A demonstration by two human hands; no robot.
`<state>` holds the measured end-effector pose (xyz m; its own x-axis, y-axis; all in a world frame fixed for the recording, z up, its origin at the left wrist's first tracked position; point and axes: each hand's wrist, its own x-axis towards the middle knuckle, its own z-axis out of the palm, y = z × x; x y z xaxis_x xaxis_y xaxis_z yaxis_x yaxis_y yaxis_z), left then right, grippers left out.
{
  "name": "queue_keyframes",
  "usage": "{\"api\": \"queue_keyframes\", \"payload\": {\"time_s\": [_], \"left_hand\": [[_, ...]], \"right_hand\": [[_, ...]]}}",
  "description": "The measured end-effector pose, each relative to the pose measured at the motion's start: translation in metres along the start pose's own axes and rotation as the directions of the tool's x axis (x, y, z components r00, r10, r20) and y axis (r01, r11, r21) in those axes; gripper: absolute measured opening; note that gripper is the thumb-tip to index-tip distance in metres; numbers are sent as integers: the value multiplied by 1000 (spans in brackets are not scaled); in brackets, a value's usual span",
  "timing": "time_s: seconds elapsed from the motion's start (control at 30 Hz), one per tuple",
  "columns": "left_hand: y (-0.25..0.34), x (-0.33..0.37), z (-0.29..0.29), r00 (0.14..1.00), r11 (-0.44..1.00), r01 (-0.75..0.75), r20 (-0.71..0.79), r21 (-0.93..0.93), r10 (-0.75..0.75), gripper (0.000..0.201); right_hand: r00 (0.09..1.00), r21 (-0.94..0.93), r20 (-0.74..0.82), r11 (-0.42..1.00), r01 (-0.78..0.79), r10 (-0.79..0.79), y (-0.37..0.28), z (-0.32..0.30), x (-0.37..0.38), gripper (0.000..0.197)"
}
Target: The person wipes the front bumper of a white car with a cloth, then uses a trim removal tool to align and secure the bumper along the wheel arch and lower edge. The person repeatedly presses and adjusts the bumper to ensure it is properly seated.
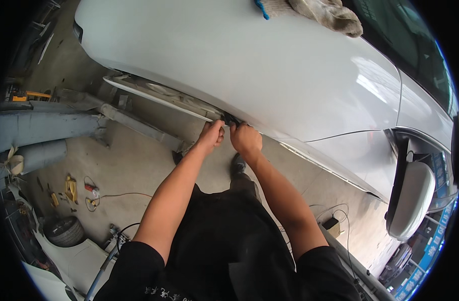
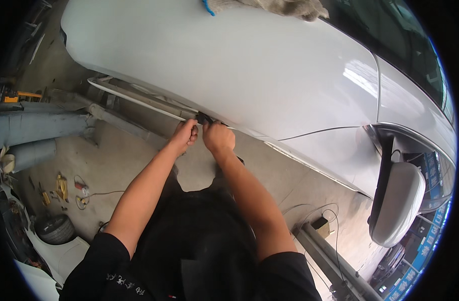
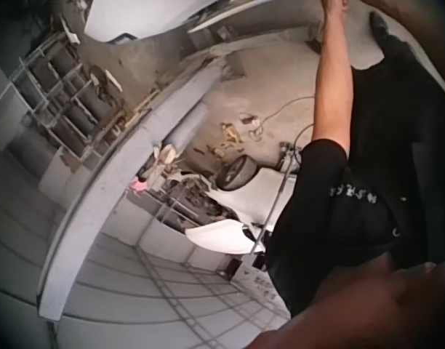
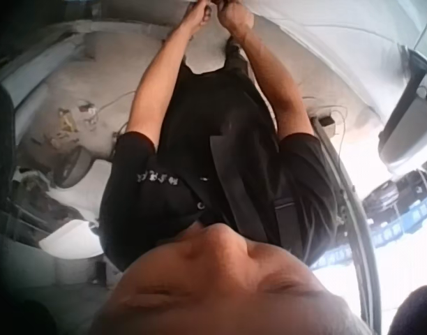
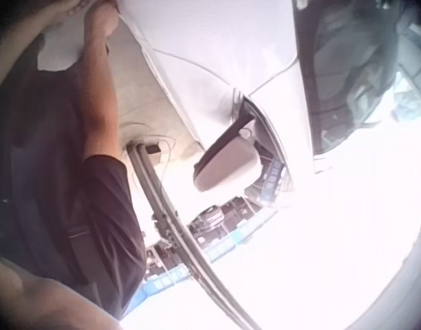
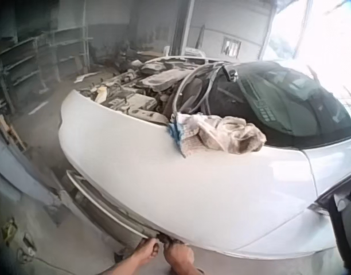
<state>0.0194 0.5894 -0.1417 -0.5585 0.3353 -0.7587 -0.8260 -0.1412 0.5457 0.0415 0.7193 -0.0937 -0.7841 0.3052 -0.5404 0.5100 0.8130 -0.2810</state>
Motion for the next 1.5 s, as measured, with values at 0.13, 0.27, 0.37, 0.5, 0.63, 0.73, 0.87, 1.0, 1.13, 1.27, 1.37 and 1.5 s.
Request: {"api": "queue_keyframes", "payload": {"time_s": [0.13, 0.27, 0.37, 0.5, 0.63, 0.73, 0.87, 1.0, 1.13, 1.27, 1.37, 1.5], "left_hand": [[0, 2, -1, 1000, 1000, 8, 7, -15, -8, 20], [-2, 0, -2, 1000, 1000, 4, 20, -22, -3, 19], [-2, 0, -5, 1000, 1000, -14, 28, -2, 14, 22], [-2, 1, -6, 999, 999, -32, 1, 22, 32, 24], [-1, -2, -3, 998, 996, -59, -25, 60, 61, 27], [-9, 1, -9, 995, 996, -87, -41, 13, 87, 19], [-8, 3, -2, 985, 988, -155, -80, 9, 155, 15], [-8, 3, 1, 982, 983, -171, -87, -63, 165, 15], [-9, 4, -5, 988, 987, -149, -58, -61, 145, 18], [-5, 5, -7, 988, 985, -154, -31, -82, 152, 18], [-1, 1, -6, 990, 987, -142, -16, -76, 141, 18], [-3, 2, -5, 985, 984, -169, -42, -50, 166, 17]], "right_hand": [[998, 9, 47, 999, -31, 31, -1, -9, 4, 59], [1000, 51, 20, 999, -6, 5, 4, -4, 6, 65], [998, -15, 58, 999, -35, 35, -9, -12, 2, 67], [984, -32, 46, 985, -169, 170, -28, -7, 11, 73], [965, 3, 40, 966, -259, 259, -39, -8, 9, 74], [972, -4, -21, 972, -234, 234, -36, -3, 5, 69], [986, 8, -76, 989, -150, 150, -33, -4, 0, 63], [989, -57, -131, 995, -77, 69, -25, 4, 3, 63], [994, -73, -107, 997, -28, 20, -13, 13, 11, 65], [1000, -53, -10, 999, 6, -7, -7, 10, 15, 63], [999, 58, 28, 998, 30, -32, 7, 17, 24, 60], [997, 164, 48, 985, 56, -64, 16, 22, 32, 58]]}}
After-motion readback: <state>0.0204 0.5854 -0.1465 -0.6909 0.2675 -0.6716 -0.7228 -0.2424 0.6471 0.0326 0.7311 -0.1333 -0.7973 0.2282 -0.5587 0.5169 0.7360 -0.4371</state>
